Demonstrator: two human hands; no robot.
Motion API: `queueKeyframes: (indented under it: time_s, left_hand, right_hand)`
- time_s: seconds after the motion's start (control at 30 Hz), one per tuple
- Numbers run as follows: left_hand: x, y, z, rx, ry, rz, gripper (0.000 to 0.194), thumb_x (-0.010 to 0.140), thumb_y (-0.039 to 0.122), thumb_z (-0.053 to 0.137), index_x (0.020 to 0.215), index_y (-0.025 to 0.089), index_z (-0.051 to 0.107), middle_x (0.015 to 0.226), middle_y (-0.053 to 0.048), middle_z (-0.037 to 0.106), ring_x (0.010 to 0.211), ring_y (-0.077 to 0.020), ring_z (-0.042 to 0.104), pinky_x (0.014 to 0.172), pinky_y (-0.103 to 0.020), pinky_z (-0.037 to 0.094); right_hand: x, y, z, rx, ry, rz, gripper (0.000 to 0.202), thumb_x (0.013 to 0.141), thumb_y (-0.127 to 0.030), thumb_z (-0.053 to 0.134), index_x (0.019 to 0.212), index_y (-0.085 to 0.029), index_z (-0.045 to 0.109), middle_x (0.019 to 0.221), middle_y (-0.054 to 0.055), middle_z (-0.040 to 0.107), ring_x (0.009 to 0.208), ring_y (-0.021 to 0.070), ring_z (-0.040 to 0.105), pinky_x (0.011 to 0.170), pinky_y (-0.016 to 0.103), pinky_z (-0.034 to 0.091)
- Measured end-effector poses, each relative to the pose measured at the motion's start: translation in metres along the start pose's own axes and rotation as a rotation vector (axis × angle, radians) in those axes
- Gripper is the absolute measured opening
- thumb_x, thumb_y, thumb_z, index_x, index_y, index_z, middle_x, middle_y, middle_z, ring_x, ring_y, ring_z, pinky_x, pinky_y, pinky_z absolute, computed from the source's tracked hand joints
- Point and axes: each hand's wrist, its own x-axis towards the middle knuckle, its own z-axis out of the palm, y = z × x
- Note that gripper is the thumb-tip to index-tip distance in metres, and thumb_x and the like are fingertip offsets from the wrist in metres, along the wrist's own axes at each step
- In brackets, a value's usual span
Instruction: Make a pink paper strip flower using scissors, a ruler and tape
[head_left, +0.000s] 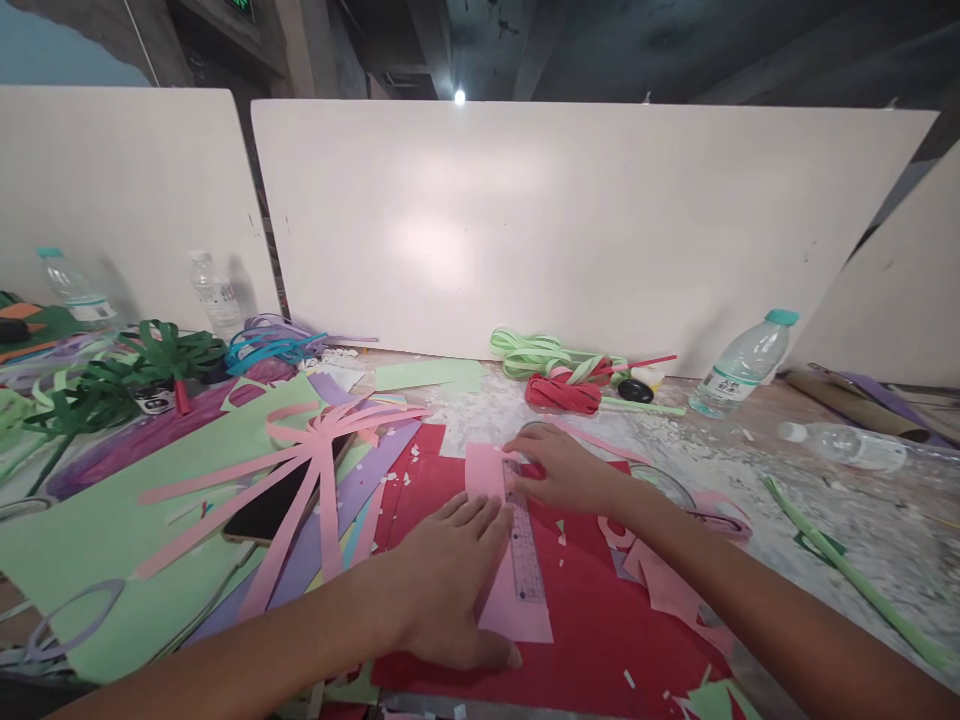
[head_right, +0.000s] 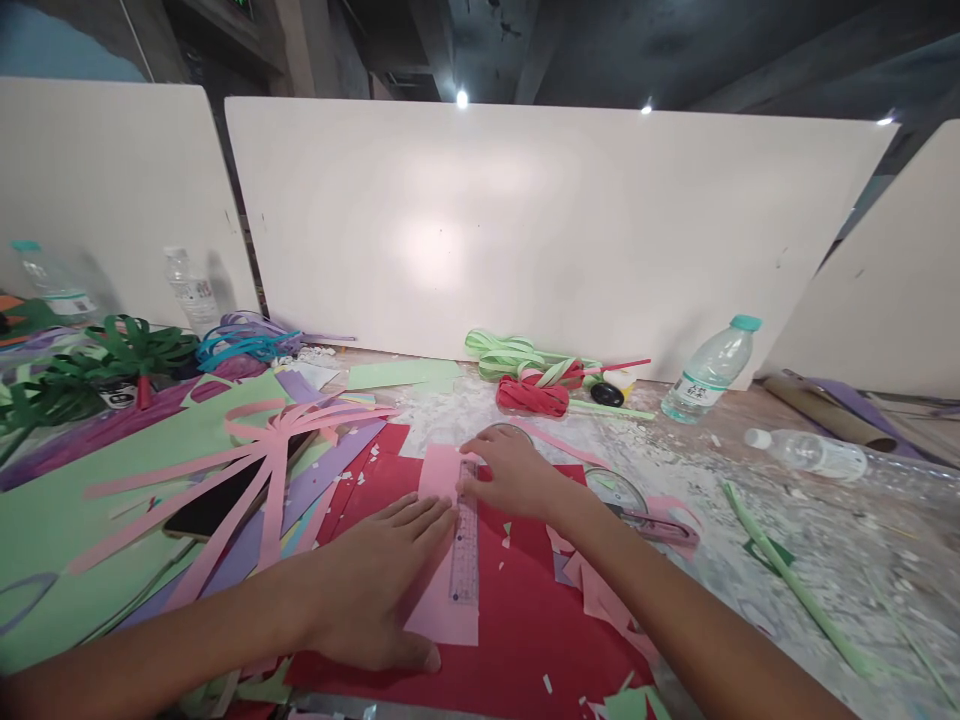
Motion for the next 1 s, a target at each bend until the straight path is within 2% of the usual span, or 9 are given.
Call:
queueKeyframes:
  time_s: [0.13,0.23,0.3,0.4,0.53,0.67,0.8,0.87,1.0]
  left_hand:
    - [-0.013,0.022,-0.011,-0.022,-0.049,0.013,0.1,0.073,0.058,0.058,0.147,0.006,0.016,0.15,-0.022,0.02,0.138,-0.0351,0.021,0.111,-0.048,0.024]
    - [-0.021,0.036,-0.019,-0.05,-0.154,-0.017,0.085,0.08,0.046,0.059,0.145,0.006,0.023,0.15,-0.021,0.021,0.137,-0.0356,0.022,0.112,-0.048,0.023]
    - [-0.024,0.039,-0.023,-0.092,-0.182,-0.033,0.078,0.083,0.043,0.056,0.145,0.006,0.025,0.149,-0.02,0.021,0.138,-0.0354,0.021,0.112,-0.048,0.024]
    - [-0.027,0.038,-0.022,-0.166,-0.145,-0.038,0.076,0.085,0.046,0.053,0.146,0.011,0.023,0.15,-0.016,0.021,0.138,-0.034,0.02,0.111,-0.049,0.026]
    - [-0.03,0.03,-0.015,-0.221,-0.095,-0.048,0.081,0.082,0.045,0.056,0.148,0.021,0.015,0.153,-0.009,0.018,0.138,-0.0327,0.022,0.109,-0.049,0.03]
    - [-0.03,0.024,-0.017,-0.234,-0.049,-0.049,0.085,0.077,0.037,0.06,0.148,0.027,0.015,0.153,-0.008,0.021,0.134,-0.0316,0.033,0.103,-0.045,0.038]
    - [-0.014,0.016,-0.025,-0.222,0.024,-0.028,0.056,0.077,0.034,0.06,0.13,0.027,0.044,0.128,-0.006,0.053,0.112,-0.0266,0.055,0.091,-0.038,0.046]
    - [-0.001,0.01,-0.025,-0.13,0.079,-0.052,0.042,0.078,0.038,0.059,0.117,0.023,0.053,0.119,-0.007,0.057,0.109,-0.0279,0.055,0.092,-0.041,0.045]
    - [0.024,-0.007,-0.016,-0.012,0.069,-0.07,0.084,0.071,0.062,0.06,0.137,0.017,0.036,0.146,-0.015,0.034,0.134,-0.0364,0.029,0.103,-0.048,0.033]
  right_hand:
    - [-0.043,-0.023,-0.008,0.107,-0.09,-0.058,0.047,0.081,-0.046,0.06,0.122,-0.024,0.059,0.125,0.011,0.058,0.12,0.0318,0.046,0.1,0.046,0.035]
    - [-0.073,-0.036,-0.005,0.181,-0.184,-0.029,0.065,0.081,-0.055,0.058,0.138,-0.026,0.045,0.142,0.009,0.044,0.133,0.0334,0.033,0.106,0.049,0.03]
    - [-0.083,-0.038,0.0,0.185,-0.227,-0.023,0.071,0.084,-0.055,0.052,0.146,-0.027,0.031,0.15,0.007,0.032,0.137,0.0332,0.026,0.109,0.05,0.026]
    - [-0.079,-0.034,0.01,0.142,-0.195,-0.053,0.065,0.09,-0.049,0.045,0.147,-0.026,0.025,0.152,0.006,0.025,0.139,0.0318,0.021,0.112,0.051,0.019]
    - [-0.056,-0.024,0.014,0.103,-0.156,-0.093,0.057,0.094,-0.04,0.039,0.147,-0.022,0.027,0.151,0.007,0.029,0.139,0.0279,0.023,0.114,0.048,0.016]
    - [-0.049,-0.023,0.013,0.121,-0.181,-0.079,0.059,0.094,-0.043,0.037,0.147,-0.019,0.026,0.152,0.008,0.026,0.14,0.028,0.02,0.115,0.048,0.013]
    - [-0.056,-0.025,0.014,0.285,-0.139,-0.026,0.052,0.095,-0.041,0.035,0.144,-0.021,0.035,0.149,0.006,0.033,0.139,0.0272,0.022,0.113,0.048,0.017]
    - [-0.055,-0.021,0.013,0.407,-0.032,0.048,0.043,0.094,-0.036,0.039,0.133,-0.023,0.05,0.142,0.008,0.045,0.134,0.0278,0.033,0.111,0.048,0.022]
    - [-0.041,-0.005,0.005,0.926,0.131,0.398,0.02,0.083,-0.026,0.055,0.101,-0.022,0.063,0.108,0.008,0.065,0.106,0.0253,0.058,0.1,0.047,0.039]
